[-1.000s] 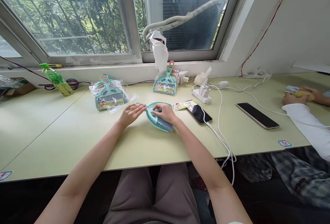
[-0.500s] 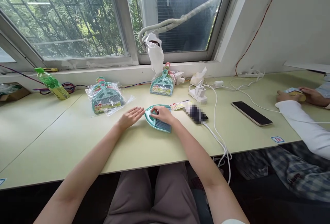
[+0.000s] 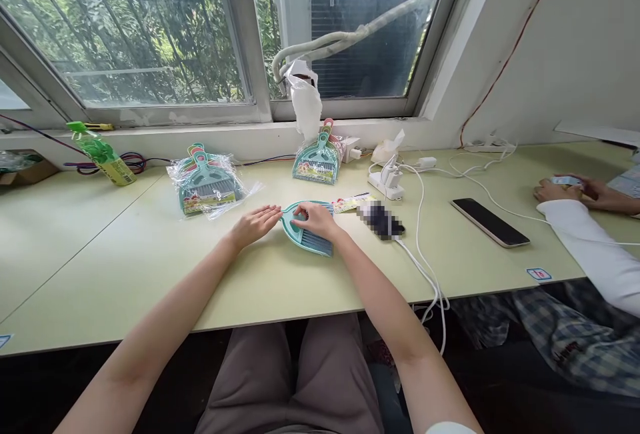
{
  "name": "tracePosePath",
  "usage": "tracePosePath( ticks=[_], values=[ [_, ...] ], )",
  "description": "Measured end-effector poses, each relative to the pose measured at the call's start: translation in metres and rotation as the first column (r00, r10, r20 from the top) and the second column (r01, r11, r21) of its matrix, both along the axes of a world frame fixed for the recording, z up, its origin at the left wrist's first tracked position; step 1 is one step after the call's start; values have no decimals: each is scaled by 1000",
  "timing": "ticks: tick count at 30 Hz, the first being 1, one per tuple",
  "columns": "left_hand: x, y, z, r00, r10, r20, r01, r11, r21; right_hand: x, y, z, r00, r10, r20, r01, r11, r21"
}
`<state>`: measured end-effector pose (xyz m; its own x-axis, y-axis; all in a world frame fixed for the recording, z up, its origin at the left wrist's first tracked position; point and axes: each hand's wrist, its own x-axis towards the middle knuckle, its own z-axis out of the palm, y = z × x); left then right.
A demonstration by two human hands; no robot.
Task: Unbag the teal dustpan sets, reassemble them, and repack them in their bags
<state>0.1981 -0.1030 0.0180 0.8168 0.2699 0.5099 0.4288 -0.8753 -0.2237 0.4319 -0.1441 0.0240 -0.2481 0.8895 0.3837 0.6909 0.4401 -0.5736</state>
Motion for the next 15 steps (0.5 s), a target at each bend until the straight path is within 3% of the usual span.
tracePosePath(
  ticks=[9,15],
  values=[
    [4,-1,-4,998,-10,60,20,988,-154,0,2,-4,1000,3,20,-2,1000,-31],
    [5,-1,-3,999,17,-39,-20,997,-75,-3,0,-6,998,-4,61,7,999,-40]
  ],
)
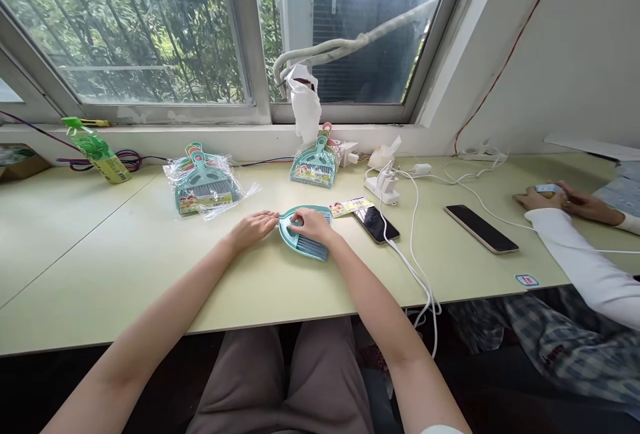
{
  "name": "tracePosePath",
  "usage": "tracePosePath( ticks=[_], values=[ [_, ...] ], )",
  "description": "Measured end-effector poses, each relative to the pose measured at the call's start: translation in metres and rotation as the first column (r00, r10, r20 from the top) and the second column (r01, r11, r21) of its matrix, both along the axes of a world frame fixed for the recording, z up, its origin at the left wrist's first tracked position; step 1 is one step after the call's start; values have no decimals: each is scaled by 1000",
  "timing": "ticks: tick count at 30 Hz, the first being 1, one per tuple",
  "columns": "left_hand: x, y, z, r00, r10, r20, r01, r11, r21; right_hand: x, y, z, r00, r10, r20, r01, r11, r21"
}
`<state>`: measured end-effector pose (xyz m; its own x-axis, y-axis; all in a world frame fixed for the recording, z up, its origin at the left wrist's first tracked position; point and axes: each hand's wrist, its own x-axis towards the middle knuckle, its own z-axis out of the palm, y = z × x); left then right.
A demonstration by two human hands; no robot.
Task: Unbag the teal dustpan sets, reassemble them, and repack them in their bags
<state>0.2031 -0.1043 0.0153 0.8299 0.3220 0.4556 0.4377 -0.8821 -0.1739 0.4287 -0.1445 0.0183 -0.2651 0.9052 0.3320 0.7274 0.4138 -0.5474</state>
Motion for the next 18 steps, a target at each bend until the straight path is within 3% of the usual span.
tracePosePath(
  ticks=[3,7,9,11,12,13,15,16,17,18],
  values=[
    [-2,-1,2,997,-3,77,3,1000,1,-1,-2,5,998,-55,10,55,998,11],
    [-1,-6,10,947,39,320,-49,998,24,-3,-9,17,988,-145,58,141,988,69],
    [4,-10,15,860,130,493,-123,991,-45,-5,-12,23,983,-179,48,173,978,114],
    [12,-13,19,738,248,627,-110,962,-251,-7,-14,27,974,-228,-4,226,962,156],
    [16,-14,20,704,304,642,-29,915,-402,-8,-15,28,966,-255,-39,258,950,174],
    [21,-16,19,705,343,620,91,823,-560,-9,-16,29,956,-283,-77,293,937,190],
    [31,-20,16,769,347,537,319,519,-793,-9,-16,28,933,-322,-161,351,913,209],
    [35,-23,14,795,334,506,384,368,-847,-9,-15,26,923,-329,-201,369,905,212],
    [39,-27,12,804,335,491,422,261,-868,-9,-15,24,917,-326,-230,374,902,214],
    [43,-30,10,798,355,487,444,200,-873,-9,-14,21,918,-314,-242,366,906,213]
  ],
)
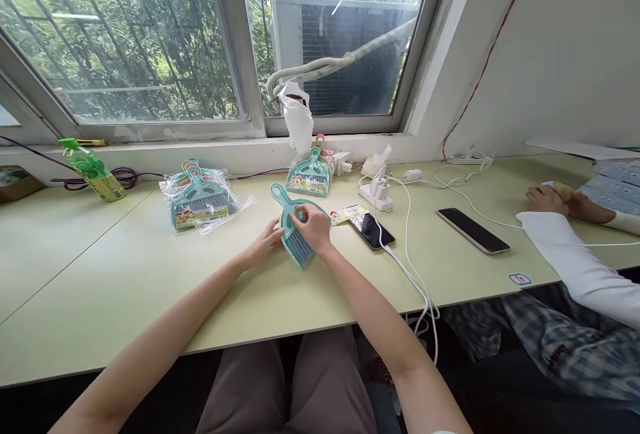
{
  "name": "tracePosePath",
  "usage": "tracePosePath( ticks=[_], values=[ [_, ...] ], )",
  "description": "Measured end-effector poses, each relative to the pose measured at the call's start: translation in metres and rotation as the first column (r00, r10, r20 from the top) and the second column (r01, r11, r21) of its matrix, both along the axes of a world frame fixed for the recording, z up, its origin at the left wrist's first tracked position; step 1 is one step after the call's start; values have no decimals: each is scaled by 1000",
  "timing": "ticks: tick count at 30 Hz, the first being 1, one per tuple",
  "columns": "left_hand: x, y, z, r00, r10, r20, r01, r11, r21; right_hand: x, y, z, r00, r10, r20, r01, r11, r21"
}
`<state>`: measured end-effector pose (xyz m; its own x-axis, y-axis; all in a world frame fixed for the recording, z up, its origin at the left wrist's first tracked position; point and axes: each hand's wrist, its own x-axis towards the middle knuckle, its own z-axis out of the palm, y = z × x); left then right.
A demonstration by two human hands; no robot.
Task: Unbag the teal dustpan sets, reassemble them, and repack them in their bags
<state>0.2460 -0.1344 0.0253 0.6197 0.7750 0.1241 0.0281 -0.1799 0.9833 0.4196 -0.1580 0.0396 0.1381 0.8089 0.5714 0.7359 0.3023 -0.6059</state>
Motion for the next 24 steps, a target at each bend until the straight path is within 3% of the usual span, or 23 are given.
tracePosePath(
  ticks=[3,6,9,11,13,16,21,24],
  values=[
    [5,-5,-2,995,91,32,-86,989,-124,2,6,-8,997,70,43,-68,997,-32],
    [1,3,-3,969,247,31,-231,940,-251,10,12,-11,993,76,95,-71,996,-54],
    [-9,21,-7,908,416,46,-379,865,-330,25,18,-12,979,-113,171,126,990,-64],
    [-18,35,-11,848,525,72,-469,808,-356,37,21,-15,935,-238,264,284,947,-151],
    [-28,45,-14,797,594,108,-521,767,-374,45,24,-21,896,-258,362,373,878,-299],
    [-41,54,-15,798,571,192,-491,802,-342,49,29,-33,869,-178,461,396,809,-434],
    [-47,55,-12,858,488,158,-464,870,-168,41,33,-41,873,40,486,211,868,-450],
    [-46,54,-14,867,475,149,-460,879,-125,36,32,-38,877,48,478,176,894,-413]
  ],
)
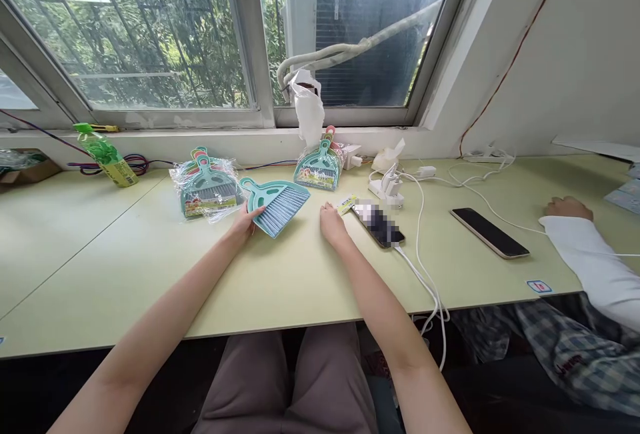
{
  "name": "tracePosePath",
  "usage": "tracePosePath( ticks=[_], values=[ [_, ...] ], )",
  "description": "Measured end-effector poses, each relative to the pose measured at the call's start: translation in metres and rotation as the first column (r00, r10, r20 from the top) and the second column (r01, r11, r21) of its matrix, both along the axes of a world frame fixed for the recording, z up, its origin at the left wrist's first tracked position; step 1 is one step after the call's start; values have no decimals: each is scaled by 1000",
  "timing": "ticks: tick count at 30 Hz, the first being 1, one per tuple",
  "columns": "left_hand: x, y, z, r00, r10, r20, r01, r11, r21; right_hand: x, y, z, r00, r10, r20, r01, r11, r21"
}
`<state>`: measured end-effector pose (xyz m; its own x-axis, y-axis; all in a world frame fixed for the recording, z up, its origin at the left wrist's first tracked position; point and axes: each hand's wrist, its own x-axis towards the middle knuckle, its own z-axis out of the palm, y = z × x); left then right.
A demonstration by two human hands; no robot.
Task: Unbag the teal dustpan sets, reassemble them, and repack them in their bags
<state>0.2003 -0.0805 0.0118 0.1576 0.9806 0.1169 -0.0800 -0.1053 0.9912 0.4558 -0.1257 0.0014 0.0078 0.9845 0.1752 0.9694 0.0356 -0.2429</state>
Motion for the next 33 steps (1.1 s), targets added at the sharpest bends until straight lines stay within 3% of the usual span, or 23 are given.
tracePosePath(
  ticks=[9,11,15,17,23,27,33],
  values=[
    [0,0,0,999,-16,42,20,995,-97,6,-5,14,979,-97,-178,129,976,173],
    [0,-1,1,995,-22,99,37,987,-153,6,-7,20,954,-108,-280,191,939,287],
    [7,-9,2,977,-51,207,98,970,-224,-11,-21,35,903,-19,-429,274,794,543],
    [14,-16,4,961,-65,268,130,964,-231,-29,-31,40,919,50,-392,217,764,607],
    [34,-39,8,937,-171,304,229,959,-167,-76,-50,32,936,285,-206,-139,837,528],
    [35,-41,10,935,-170,311,219,967,-131,-77,-45,25,899,338,-280,-178,864,471],
    [31,-36,10,942,-121,313,153,985,-79,-63,-31,22,855,423,-300,-240,836,493]
  ],
)
